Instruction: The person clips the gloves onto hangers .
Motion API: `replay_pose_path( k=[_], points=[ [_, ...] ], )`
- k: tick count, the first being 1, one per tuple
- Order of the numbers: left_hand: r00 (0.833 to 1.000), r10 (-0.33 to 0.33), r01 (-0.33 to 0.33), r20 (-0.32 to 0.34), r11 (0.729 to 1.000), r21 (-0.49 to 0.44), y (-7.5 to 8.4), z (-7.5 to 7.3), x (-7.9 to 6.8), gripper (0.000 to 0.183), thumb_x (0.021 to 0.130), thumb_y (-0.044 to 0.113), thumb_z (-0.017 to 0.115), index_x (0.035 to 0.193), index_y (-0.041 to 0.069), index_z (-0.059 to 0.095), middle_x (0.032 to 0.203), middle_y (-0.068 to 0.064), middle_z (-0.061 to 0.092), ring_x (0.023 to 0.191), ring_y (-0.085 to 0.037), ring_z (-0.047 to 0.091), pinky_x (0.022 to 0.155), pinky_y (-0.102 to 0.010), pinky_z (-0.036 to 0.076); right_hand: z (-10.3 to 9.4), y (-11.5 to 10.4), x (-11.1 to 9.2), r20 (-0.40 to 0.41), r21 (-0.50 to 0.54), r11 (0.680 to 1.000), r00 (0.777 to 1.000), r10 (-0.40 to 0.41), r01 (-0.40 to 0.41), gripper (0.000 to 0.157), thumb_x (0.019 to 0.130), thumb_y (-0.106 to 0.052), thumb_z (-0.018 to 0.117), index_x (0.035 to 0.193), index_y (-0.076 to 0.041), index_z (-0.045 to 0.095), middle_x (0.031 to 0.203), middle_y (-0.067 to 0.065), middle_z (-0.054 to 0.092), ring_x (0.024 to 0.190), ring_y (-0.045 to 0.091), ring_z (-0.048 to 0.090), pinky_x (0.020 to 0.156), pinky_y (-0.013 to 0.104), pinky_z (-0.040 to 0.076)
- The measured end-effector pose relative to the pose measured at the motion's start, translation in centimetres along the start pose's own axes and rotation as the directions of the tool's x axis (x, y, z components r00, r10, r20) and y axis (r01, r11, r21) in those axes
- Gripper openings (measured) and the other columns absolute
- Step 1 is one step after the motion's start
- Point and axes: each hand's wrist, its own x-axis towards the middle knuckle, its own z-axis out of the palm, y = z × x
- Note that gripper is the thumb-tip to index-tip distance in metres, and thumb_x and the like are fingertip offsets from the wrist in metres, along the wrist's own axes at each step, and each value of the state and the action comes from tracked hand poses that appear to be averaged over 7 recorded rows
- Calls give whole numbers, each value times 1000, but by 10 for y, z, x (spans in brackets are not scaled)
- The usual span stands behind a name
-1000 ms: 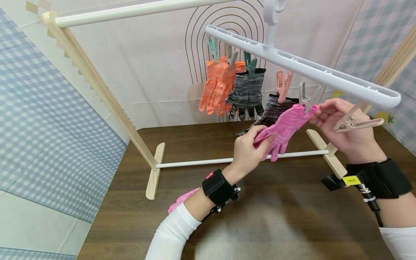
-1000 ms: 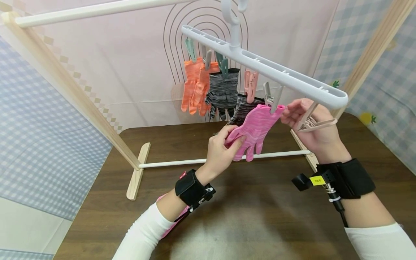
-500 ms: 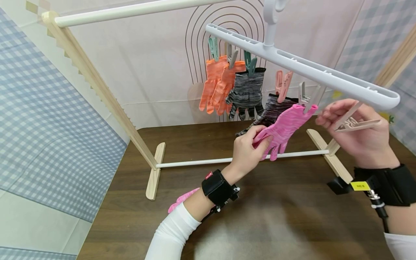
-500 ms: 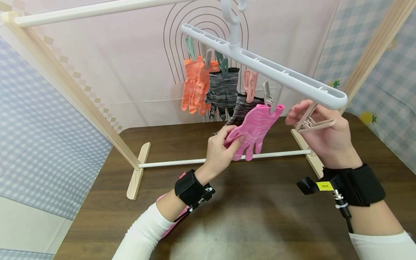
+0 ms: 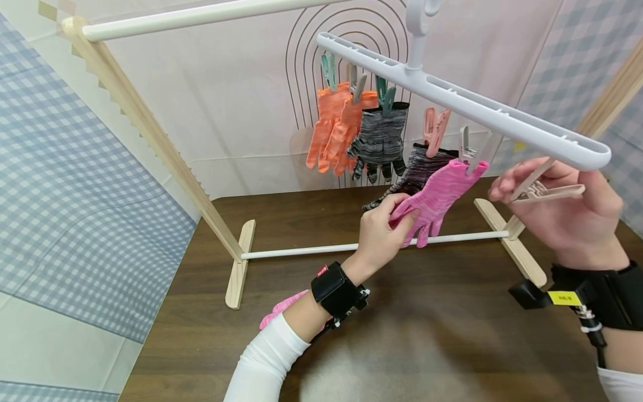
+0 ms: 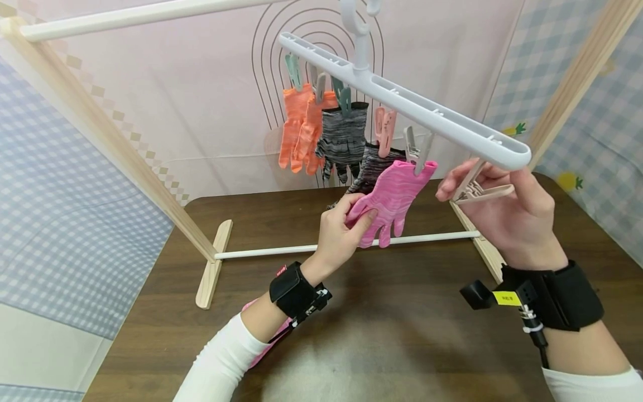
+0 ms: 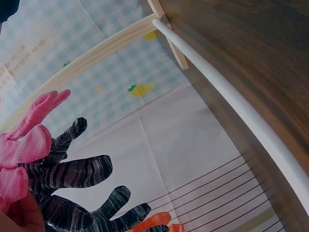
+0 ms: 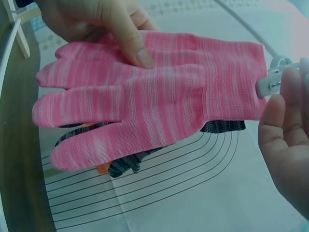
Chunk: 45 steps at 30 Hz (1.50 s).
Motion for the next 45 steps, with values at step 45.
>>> replay_pose_path(
  k=[45],
  points=[
    [999,-38,38,-29,999,2,2,10,-7,19,85,16,61,99,5,57,86,-9,67,70,-7,57,61,-17,44,14,2,3,25,21,994,994,-107,107,31,81,5,42,101,29,40,92,38,53,90,45,50,86,45,40]
  ],
)
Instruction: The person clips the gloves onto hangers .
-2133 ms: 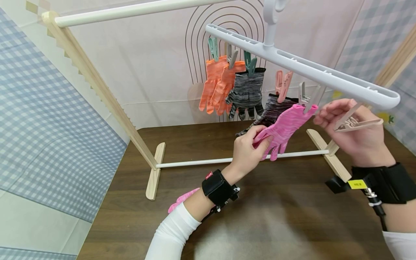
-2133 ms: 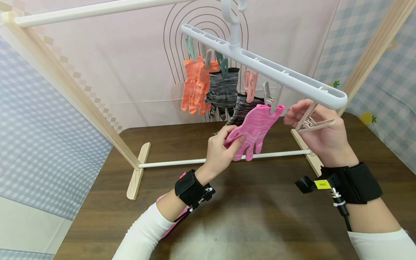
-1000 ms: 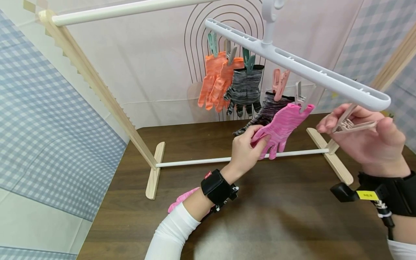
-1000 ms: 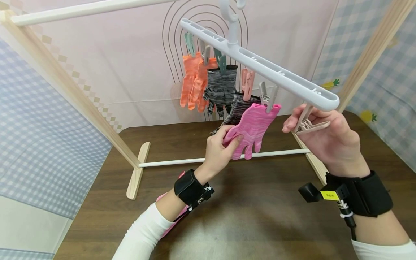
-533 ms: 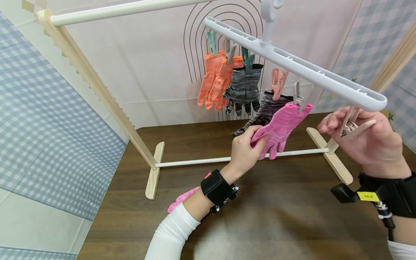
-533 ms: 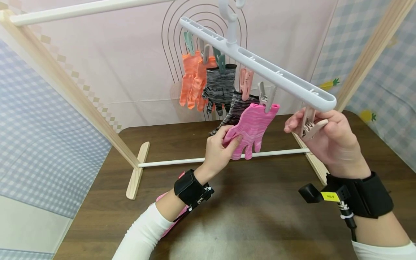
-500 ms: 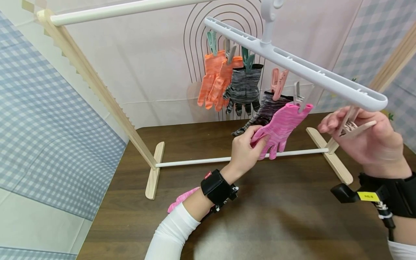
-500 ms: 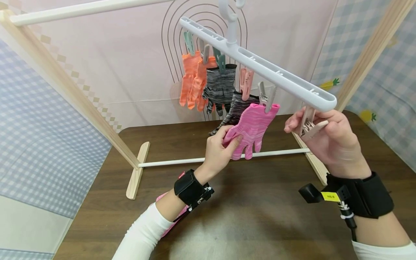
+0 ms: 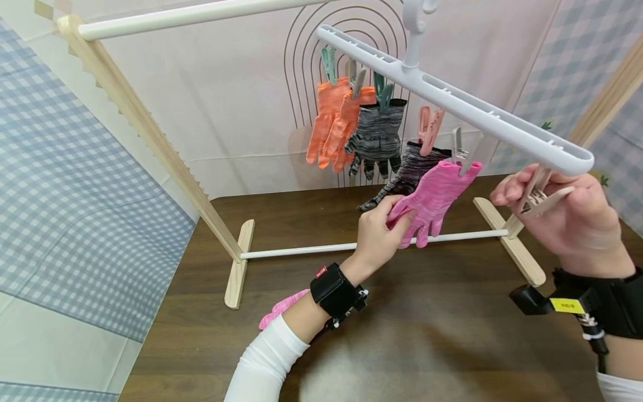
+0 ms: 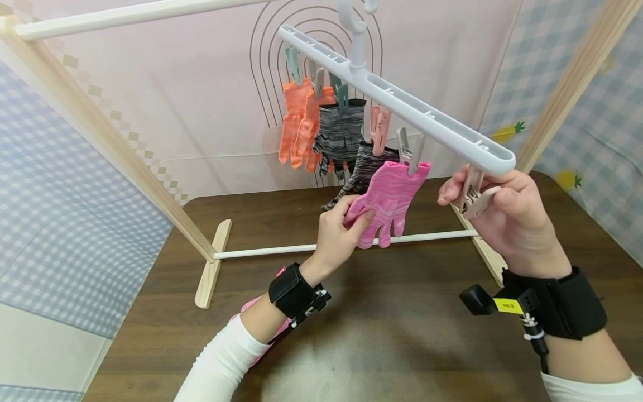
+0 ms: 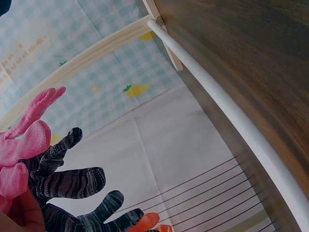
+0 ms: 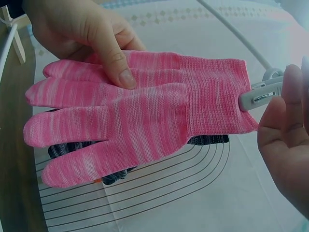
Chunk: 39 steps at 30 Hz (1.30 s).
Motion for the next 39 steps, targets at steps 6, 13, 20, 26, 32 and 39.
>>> replay_pose_path(
  k=[6,13,20,26,32,39],
  points=[
    [1000,-4,4,6,1000,-4,1,-1,-2,19,84,16,61,99,5,58,86,-9,67,70,-6,57,61,-17,44,0,-2,-1,-20,3,1000,1000,15,-15,30,80,6,41,99,29,41,91,38,54,89,45,50,86,44,41],
    [998,-2,0,56,999,35,2,-6,-4,22,82,17,62,100,5,58,87,-8,66,71,-7,57,62,-17,44,2,-4,-4,-41,13,1000,999,23,-22,30,77,9,38,100,29,41,92,38,54,89,45,50,86,44,40],
    [961,-59,19,272,989,147,-1,-26,-8,36,81,28,64,109,7,57,98,-5,65,87,-11,57,75,-23,46,5,-5,-5,-58,-31,999,998,20,-22,30,78,10,37,100,29,41,91,37,54,88,44,51,86,43,41],
    [865,-113,-15,489,968,251,-1,-44,-11,41,83,33,62,116,10,56,112,-3,61,105,-15,53,90,-29,42,7,-4,-5,-65,-30,999,998,20,-22,30,77,10,36,101,29,41,91,37,54,87,43,50,85,42,41],
    [792,-110,-75,600,958,275,-1,-57,-14,40,84,32,62,116,10,55,112,-3,60,105,-17,51,91,-30,41,9,-5,-7,-75,-34,999,997,23,-25,31,76,11,35,101,29,41,91,36,54,87,43,50,85,42,41],
    [700,-207,-44,684,943,331,-12,-74,-21,34,86,25,59,116,11,55,116,-3,58,110,-17,49,92,-34,41,11,-6,-8,-79,-27,999,997,20,-22,32,76,10,35,101,29,41,92,37,54,89,44,50,87,43,40]
  ],
)
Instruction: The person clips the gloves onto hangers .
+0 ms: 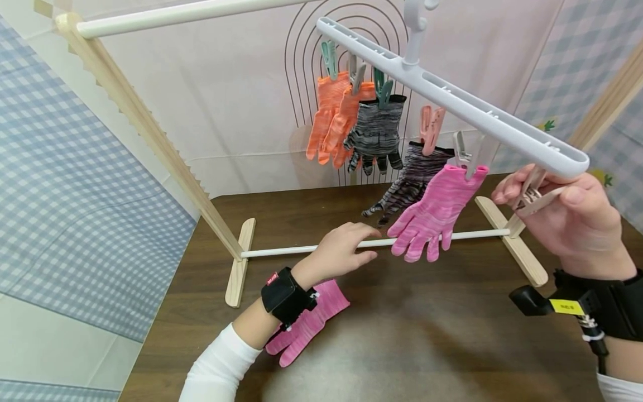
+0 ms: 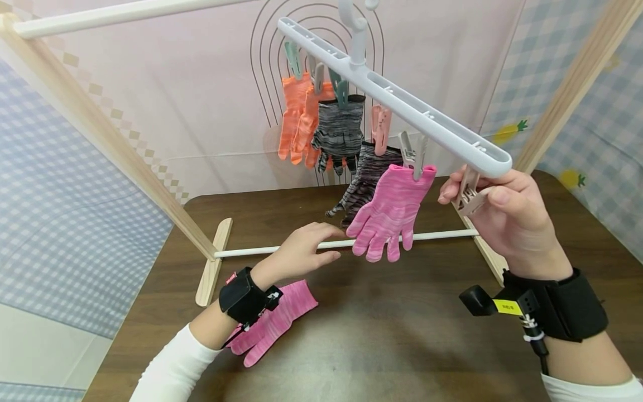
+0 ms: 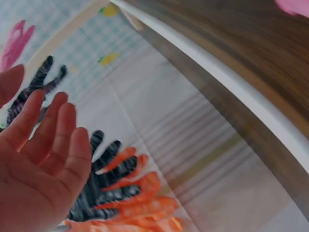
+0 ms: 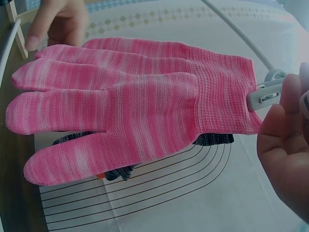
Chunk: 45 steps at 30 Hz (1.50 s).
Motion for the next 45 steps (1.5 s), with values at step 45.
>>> replay_pose_path(
  k=[45],
  points=[
    [824,-413,324,388,905,275,-35,40,-28,32,67,33,76,89,17,59,91,0,59,86,-18,55,64,-36,45,-8,-8,-7,-47,-30,997,997,65,-67,29,82,11,37,105,28,40,96,35,54,93,43,51,91,43,39]
  ],
)
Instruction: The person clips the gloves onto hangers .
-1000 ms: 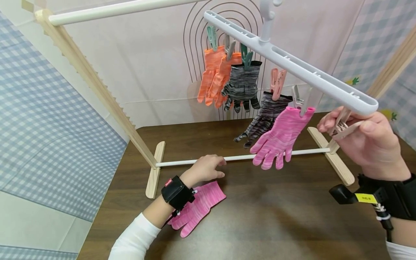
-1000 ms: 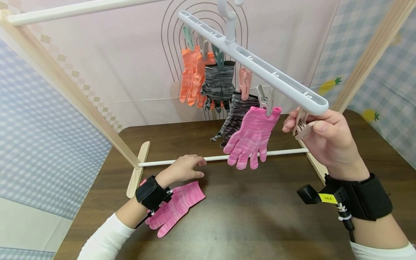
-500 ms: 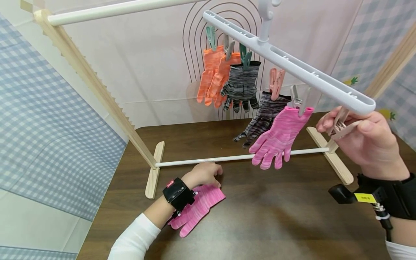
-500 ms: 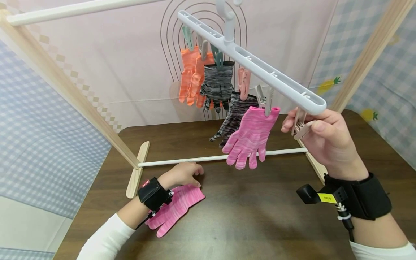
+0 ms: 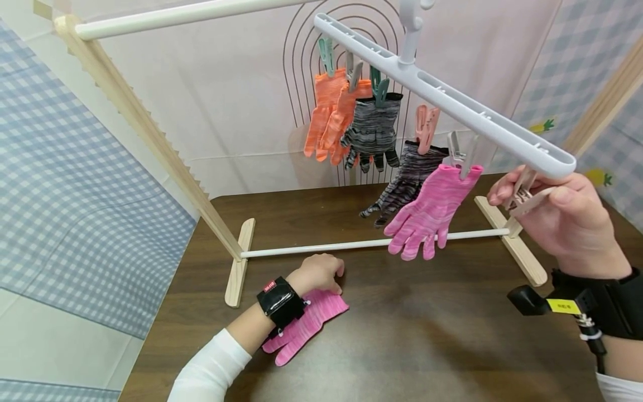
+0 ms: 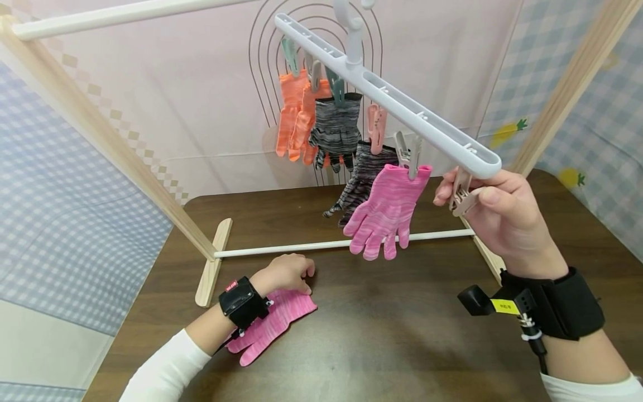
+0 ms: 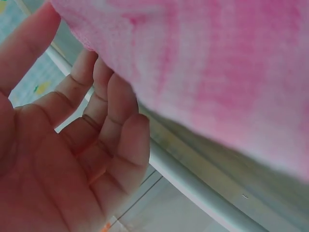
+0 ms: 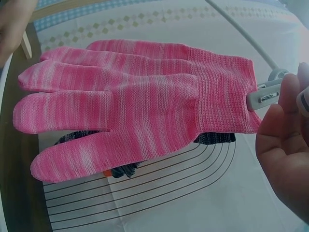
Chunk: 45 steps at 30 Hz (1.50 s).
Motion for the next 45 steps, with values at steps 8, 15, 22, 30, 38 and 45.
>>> replay_pose_path(
  k=[8,15,22,30,38,45],
  points=[
    [1000,-2,1,14,1000,9,1,-4,-4,34,70,40,73,89,16,59,95,-1,61,85,-19,55,62,-36,44,4,-1,0,-40,-15,1000,999,25,-25,29,83,11,36,106,26,41,100,33,55,93,41,53,93,42,39],
    [998,5,-5,62,1000,3,-5,-9,-10,40,64,43,76,89,16,61,87,0,61,81,-19,55,66,-35,45,8,0,1,-21,12,999,999,44,-44,28,84,11,36,108,25,40,102,32,54,95,40,53,95,41,38],
    [997,-5,6,75,1000,-7,-3,-6,-12,23,63,25,77,74,18,57,75,4,55,70,-15,51,59,-31,42,8,0,1,-11,3,999,999,47,-47,25,86,10,36,105,25,43,103,32,54,96,39,53,95,40,38],
    [996,52,-53,72,998,17,2,-3,-13,24,63,16,73,57,18,51,61,8,49,59,-10,46,50,-27,36,7,0,1,-10,4,999,999,43,-43,23,85,11,36,101,25,44,103,31,54,96,39,53,95,40,38],
    [996,83,-84,36,996,16,13,-2,-16,29,66,17,72,57,18,44,58,7,41,57,-10,41,48,-26,32,8,0,2,5,6,1000,1000,30,-30,22,85,11,35,99,26,44,103,32,54,96,40,53,95,42,38],
    [970,193,-196,-148,981,0,28,-6,-18,25,74,17,64,62,19,42,57,7,36,55,-9,40,46,-26,30,6,1,1,-5,4,1000,1000,22,-22,20,85,11,35,96,24,45,104,31,53,95,40,53,95,42,38]
  ],
)
